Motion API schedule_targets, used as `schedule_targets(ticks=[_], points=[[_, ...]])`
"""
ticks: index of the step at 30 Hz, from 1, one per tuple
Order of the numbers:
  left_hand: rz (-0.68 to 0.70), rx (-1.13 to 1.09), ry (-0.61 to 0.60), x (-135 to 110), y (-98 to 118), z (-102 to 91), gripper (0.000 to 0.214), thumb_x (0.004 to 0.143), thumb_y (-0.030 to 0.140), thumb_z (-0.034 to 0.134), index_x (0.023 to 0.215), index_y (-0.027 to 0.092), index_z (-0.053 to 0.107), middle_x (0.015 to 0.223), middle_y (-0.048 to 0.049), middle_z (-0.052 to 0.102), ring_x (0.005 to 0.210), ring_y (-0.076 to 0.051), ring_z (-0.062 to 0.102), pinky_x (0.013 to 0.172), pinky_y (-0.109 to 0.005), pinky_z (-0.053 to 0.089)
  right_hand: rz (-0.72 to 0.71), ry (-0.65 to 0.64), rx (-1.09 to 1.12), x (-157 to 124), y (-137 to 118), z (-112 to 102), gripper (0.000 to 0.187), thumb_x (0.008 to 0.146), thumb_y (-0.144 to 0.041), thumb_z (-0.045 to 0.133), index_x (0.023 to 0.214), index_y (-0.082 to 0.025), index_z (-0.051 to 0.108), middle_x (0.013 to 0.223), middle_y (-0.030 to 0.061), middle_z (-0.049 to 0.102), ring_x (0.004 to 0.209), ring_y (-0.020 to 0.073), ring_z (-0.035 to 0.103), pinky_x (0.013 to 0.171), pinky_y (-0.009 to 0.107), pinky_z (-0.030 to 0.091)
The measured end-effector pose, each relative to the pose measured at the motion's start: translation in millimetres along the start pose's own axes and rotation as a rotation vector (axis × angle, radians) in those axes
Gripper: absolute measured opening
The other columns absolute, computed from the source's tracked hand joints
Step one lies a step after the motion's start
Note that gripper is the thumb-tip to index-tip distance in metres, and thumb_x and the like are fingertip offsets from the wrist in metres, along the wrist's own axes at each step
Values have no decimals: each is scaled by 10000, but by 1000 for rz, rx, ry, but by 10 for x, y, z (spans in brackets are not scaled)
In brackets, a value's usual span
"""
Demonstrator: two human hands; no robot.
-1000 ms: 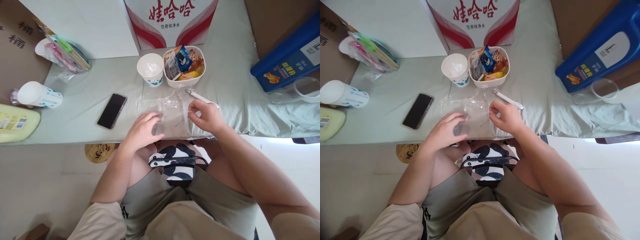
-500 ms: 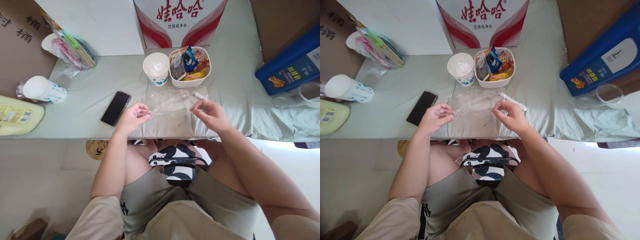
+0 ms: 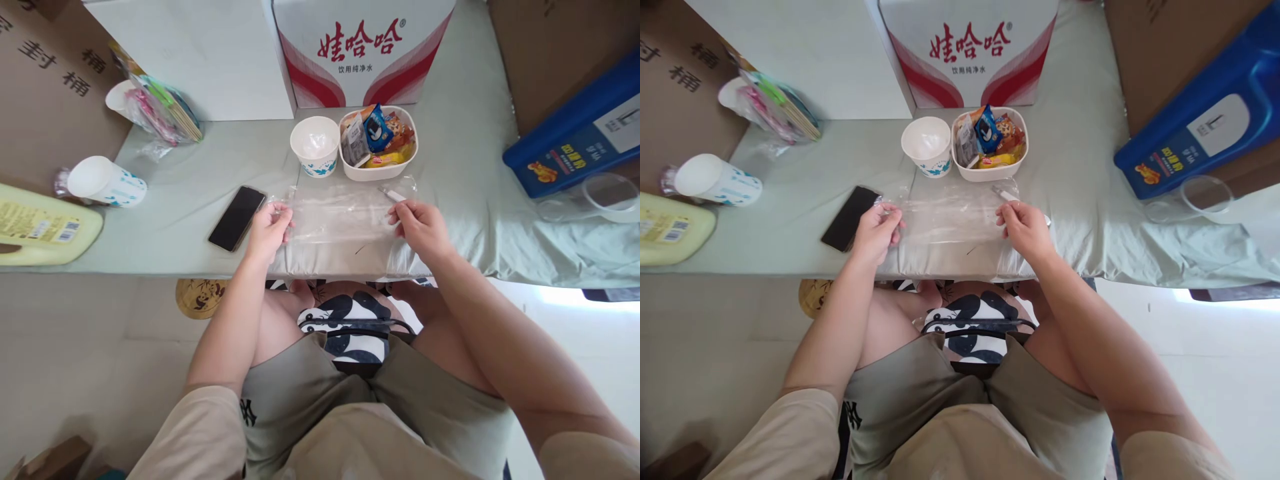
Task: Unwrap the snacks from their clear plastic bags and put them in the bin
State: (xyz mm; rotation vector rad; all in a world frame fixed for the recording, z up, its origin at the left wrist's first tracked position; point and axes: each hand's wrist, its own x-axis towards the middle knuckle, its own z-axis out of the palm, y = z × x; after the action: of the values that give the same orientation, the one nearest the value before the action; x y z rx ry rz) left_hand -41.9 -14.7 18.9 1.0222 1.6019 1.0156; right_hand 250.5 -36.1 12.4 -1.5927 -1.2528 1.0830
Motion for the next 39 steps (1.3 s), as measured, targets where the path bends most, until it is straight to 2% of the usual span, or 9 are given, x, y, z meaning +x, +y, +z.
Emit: schedule_targets(ticks=[3,8,11,14,18,21,30,34,39], points=[[87,138,13,13,-61,36,62,913,233,626,878,204,584,512,74,532,349,-52,374,348,-157,265,11,2,-105,-5,2,3,294,894,-452,593,797,-198,704,662,8,674,502,103,495,476,245,363],[71,136,-16,60,-136,37,135,916,311,669,932,213,577,562,65,550,382,-52,416,382,-165,301,44,48,45,30,40,53,315,938,-463,583,796,-199,680,671,9,659,592,115,605,560,231,463],[104,-11,-84,100,-165,15,310,843,315,744,1067,237,544,681,55,600,536,-81,588,517,-184,467,87,117,183,74,21,69,301,962,-457,588,814,-202,650,716,9,656,617,111,638,588,226,507],[196,-101,-173,113,-173,12,509,780,250,769,1203,268,487,801,50,638,733,-107,695,712,-236,579,138,175,247,96,-28,65,282,986,-427,557,823,-206,623,732,3,649,517,89,579,502,220,463],[167,-49,-166,88,-140,50,438,819,186,690,1194,269,477,835,60,625,483,-41,554,491,-180,471,161,179,176,80,-65,62,271,985,-429,537,834,-218,615,671,-10,625,393,82,425,401,239,321],[108,2,-115,61,-103,76,381,838,137,648,1158,265,487,819,69,606,388,-14,452,391,-153,348,184,166,69,73,-48,55,282,986,-455,520,867,-226,634,621,-16,607,402,105,428,431,256,336],[104,110,-45,56,-98,72,260,856,82,628,1078,213,599,877,14,683,423,-20,465,394,-151,374,151,110,-453,146,47,1,274,959,-412,504,864,-229,685,643,8,669,581,178,594,644,310,428],[152,160,-61,64,-116,66,195,852,92,606,1007,172,695,1097,-56,740,485,-13,503,429,-147,402,157,96,-425,134,40,-2,239,920,-327,480,922,-229,698,694,11,702,592,177,600,652,311,438],[221,189,-72,81,-143,51,330,825,117,643,1139,190,712,1262,-63,729,523,-18,530,499,-169,471,134,74,-338,122,87,-18,232,879,-255,469,974,-241,681,792,-2,732,518,149,578,627,303,458]])
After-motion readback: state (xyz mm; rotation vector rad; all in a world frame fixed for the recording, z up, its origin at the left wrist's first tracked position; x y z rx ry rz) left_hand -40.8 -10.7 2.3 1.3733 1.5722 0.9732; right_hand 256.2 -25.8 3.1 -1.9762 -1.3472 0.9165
